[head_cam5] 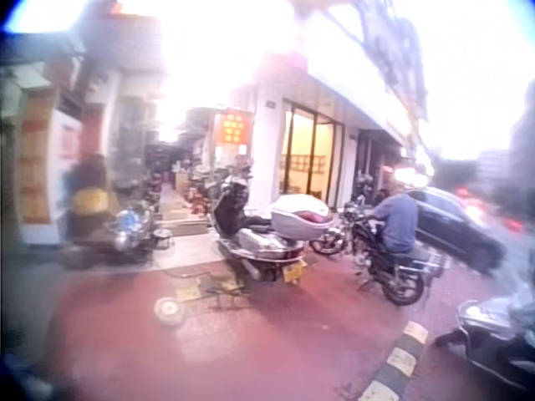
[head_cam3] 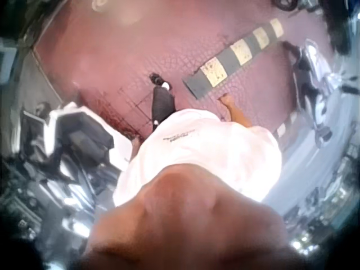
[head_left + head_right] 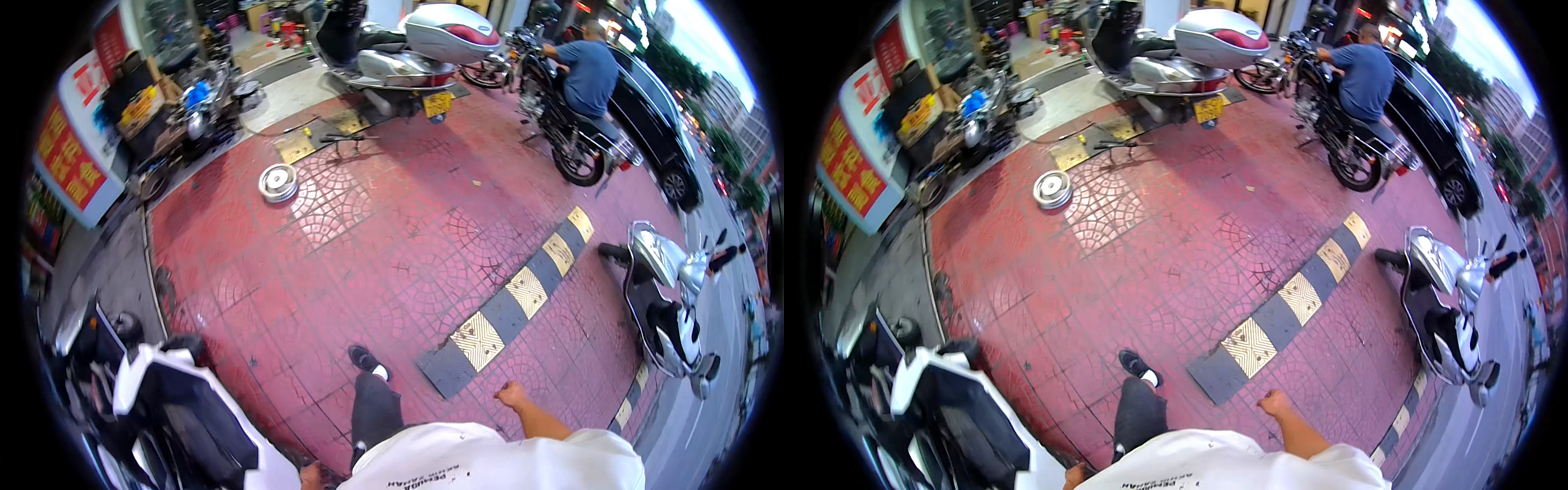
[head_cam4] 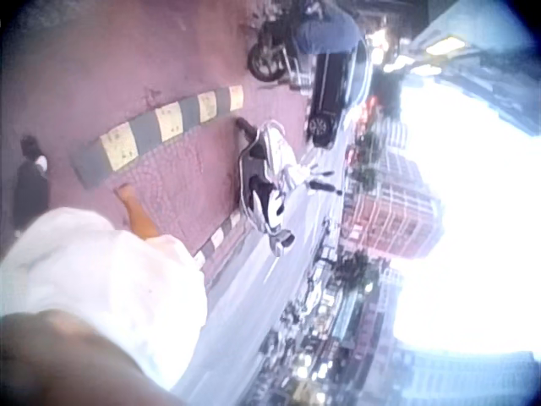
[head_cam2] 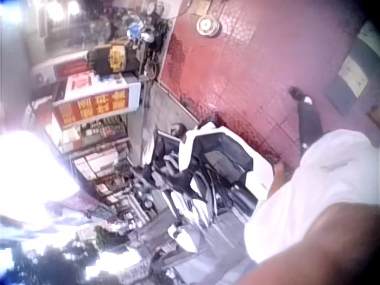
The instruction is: The person uses a tire lever and a tire iron to pry the bead of a motorcycle tire off the rim. After successfully separating the tire from the rim, the person stands up, inspects the tire, and walks into a cluttered workshop area.
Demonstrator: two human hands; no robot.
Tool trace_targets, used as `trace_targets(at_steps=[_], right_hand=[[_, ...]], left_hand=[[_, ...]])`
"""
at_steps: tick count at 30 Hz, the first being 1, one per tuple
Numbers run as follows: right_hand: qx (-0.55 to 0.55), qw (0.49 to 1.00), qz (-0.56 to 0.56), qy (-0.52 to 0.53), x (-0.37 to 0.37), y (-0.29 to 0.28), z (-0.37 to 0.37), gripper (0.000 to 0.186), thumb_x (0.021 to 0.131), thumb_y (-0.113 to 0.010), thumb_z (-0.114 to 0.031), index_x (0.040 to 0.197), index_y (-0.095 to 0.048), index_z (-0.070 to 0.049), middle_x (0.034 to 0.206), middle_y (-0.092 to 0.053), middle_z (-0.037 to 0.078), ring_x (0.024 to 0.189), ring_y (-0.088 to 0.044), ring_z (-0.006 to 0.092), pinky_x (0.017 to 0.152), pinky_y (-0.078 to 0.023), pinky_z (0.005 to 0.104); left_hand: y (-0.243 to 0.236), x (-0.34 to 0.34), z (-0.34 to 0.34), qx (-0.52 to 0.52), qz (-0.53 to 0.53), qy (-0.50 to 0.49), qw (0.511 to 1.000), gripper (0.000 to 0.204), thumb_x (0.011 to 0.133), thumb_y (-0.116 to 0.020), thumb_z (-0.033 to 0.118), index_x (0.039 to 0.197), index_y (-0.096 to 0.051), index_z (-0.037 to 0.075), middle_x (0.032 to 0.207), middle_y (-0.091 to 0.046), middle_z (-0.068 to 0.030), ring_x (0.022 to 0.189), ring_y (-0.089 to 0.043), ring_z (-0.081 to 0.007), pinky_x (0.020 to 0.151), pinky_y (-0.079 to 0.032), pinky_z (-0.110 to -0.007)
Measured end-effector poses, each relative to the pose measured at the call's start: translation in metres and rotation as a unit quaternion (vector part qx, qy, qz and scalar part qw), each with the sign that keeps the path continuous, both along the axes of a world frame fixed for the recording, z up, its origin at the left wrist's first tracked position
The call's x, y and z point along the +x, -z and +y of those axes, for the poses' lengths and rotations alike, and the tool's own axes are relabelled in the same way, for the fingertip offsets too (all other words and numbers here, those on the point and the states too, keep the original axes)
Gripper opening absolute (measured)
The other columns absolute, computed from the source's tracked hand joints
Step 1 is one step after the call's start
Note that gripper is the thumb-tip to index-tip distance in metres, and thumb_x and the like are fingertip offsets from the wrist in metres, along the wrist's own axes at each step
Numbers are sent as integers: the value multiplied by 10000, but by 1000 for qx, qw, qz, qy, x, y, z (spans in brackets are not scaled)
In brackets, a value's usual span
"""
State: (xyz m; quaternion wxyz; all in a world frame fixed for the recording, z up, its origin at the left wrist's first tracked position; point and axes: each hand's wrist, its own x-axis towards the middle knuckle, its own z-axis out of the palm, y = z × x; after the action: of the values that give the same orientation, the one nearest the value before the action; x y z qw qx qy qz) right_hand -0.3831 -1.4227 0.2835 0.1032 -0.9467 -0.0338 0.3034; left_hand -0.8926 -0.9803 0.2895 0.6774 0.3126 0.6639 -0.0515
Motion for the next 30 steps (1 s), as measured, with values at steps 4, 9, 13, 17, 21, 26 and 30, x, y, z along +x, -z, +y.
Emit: trace_targets(at_steps=[4, 9, 13, 17, 21, 26, 30], right_hand=[[3, 998, 41, 41, 62, -48, 125, 411, 813, -722, -386, 931, -792, 2, 973, -772, 256, 931, -757, 424, 845, -599, 531], [99, 985, -75, 122, 114, -149, 226, 448, 843, -705, -408, 1082, -794, -41, 1121, -771, 223, 1042, -747, 385, 897, -585, 515], [89, 971, -55, 214, 112, -169, 277, 437, 842, -700, -420, 1045, -809, -49, 1101, -774, 223, 1034, -747, 386, 897, -585, 508], [-14, 978, 46, 201, 104, -89, 284, 463, 848, -688, -448, 1052, -815, -52, 1106, -771, 232, 1035, -744, 394, 903, -585, 508], [-46, 980, 157, 115, 107, -23, 296, 482, 894, -667, -432, 1199, -777, -75, 1154, -765, 221, 1023, -738, 365, 896, -569, 542], [-55, 912, 330, 238, 233, -38, 415, 436, 973, -729, -378, 1085, -736, 44, 901, -755, 209, 675, -713, 301, 593, -562, 453], [56, 973, 159, 156, 399, -105, 629, 212, 891, -673, -178, 834, -751, 11, 689, -707, 154, 537, -642, 248, 490, -498, 407]], left_hand=[[-35, 90, 155, 29, -39, 50, 998, 637, 1085, -462, 458, 1532, -338, 22, 1474, -468, -205, 1285, -471, -357, 1077, -375, -510], [-98, 253, 342, 59, -74, 192, 977, 704, 1094, -449, 484, 1598, -286, 19, 1564, -428, -211, 1391, -443, -366, 1159, -346, -523], [-125, 331, 471, 79, -112, 230, 964, 760, 1101, -439, 504, 1650, -245, 17, 1635, -396, -216, 1476, -421, -373, 1225, -323, -533], [-161, 425, 546, 102, -87, 236, 963, 740, 1112, -441, 473, 1660, -273, 5, 1627, -445, -223, 1488, -451, -377, 1235, -347, -531], [-167, 429, 588, 72, -56, 210, 973, 666, 1117, -427, 465, 1620, -364, 33, 1535, -534, -215, 1426, -512, -381, 1160, -428, -536], [-61, 325, 629, -34, 21, 96, 995, 417, 1050, -556, 381, 1293, -603, 47, 1147, -694, -181, 994, -679, -365, 856, -563, -533], [-115, 287, 630, 3, 71, 64, 995, 401, 1017, -602, 352, 1224, -637, 11, 1026, -732, -204, 849, -730, -369, 703, -583, -547]])
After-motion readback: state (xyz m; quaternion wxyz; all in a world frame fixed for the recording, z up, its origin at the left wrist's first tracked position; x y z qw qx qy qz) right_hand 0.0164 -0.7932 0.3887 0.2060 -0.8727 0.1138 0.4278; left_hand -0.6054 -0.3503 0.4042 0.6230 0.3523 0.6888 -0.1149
